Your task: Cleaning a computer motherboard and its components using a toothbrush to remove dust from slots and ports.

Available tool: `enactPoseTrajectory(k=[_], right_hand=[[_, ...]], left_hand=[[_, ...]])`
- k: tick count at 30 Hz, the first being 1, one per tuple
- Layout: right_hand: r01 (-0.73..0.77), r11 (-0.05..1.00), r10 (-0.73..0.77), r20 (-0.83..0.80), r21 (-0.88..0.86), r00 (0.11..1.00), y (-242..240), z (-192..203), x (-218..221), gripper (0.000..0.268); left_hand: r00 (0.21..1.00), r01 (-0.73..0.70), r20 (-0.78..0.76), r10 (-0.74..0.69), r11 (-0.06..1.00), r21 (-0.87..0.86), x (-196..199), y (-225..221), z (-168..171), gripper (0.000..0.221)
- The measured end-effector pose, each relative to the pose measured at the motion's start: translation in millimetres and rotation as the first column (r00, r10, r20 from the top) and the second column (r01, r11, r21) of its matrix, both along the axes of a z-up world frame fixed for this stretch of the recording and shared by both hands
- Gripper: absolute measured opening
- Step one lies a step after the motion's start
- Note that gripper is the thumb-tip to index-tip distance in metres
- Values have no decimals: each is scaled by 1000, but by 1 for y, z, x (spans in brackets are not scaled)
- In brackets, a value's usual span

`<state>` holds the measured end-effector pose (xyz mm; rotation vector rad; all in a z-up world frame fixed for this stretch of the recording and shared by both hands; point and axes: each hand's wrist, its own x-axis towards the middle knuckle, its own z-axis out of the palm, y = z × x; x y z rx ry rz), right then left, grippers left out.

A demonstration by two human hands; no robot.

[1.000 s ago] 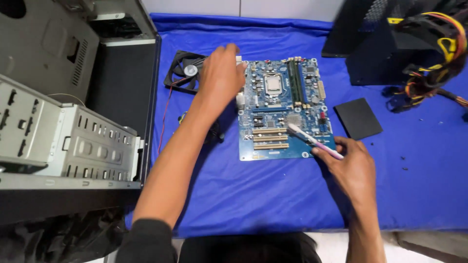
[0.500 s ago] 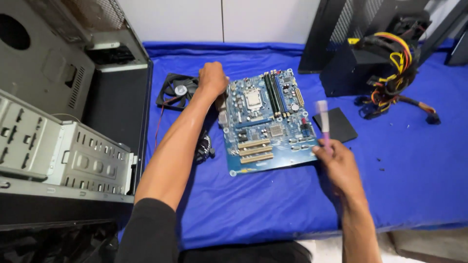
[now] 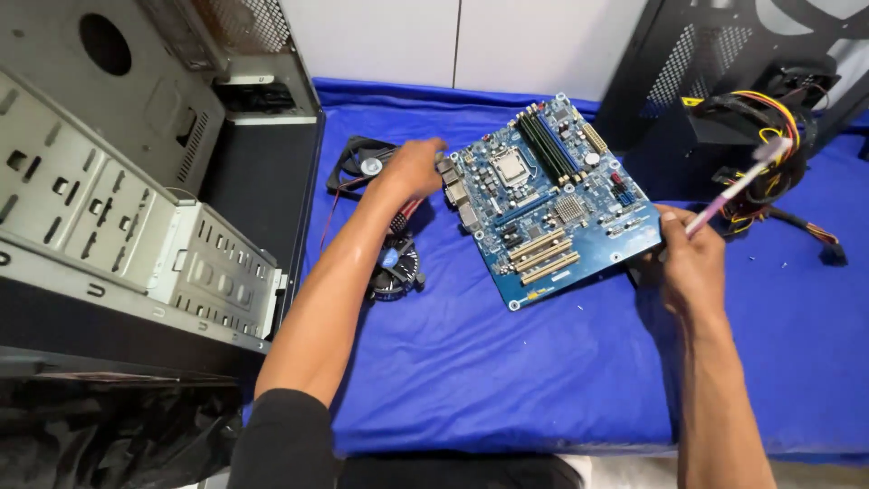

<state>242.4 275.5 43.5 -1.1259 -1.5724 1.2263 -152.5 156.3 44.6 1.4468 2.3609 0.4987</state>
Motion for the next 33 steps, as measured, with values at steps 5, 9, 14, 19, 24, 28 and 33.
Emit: enactPoseTrajectory(k=[5,9,14,19,24,28,33], right_hand=[[-52,995,39,-140,-90,989,-13,-4,-6,24],[-37,995,9,-267,-97,964,-11,-11,-1,22],[49,998,-42,-171,34,984,4,-18,27,21],[37,998,-30,-134,53,991,2,-11,35,19],[-48,998,42,-166,-31,985,10,-16,20,22],[-98,985,80,-126,-139,989,27,-21,3,18],[-173,985,171,115,11,979,57,-6,-36,23]], left_hand=[[971,-151,-209,116,976,-159,14,-1,-27,54],[966,-149,-225,130,986,-68,13,-7,-27,50],[933,-216,-236,271,948,235,-17,-30,-3,54],[841,-333,-375,390,919,209,-84,-51,-26,20],[882,-268,-360,304,952,148,-38,-83,7,58],[971,68,-234,-36,989,128,44,-110,41,60],[937,270,-207,-280,960,-76,102,-139,14,71]])
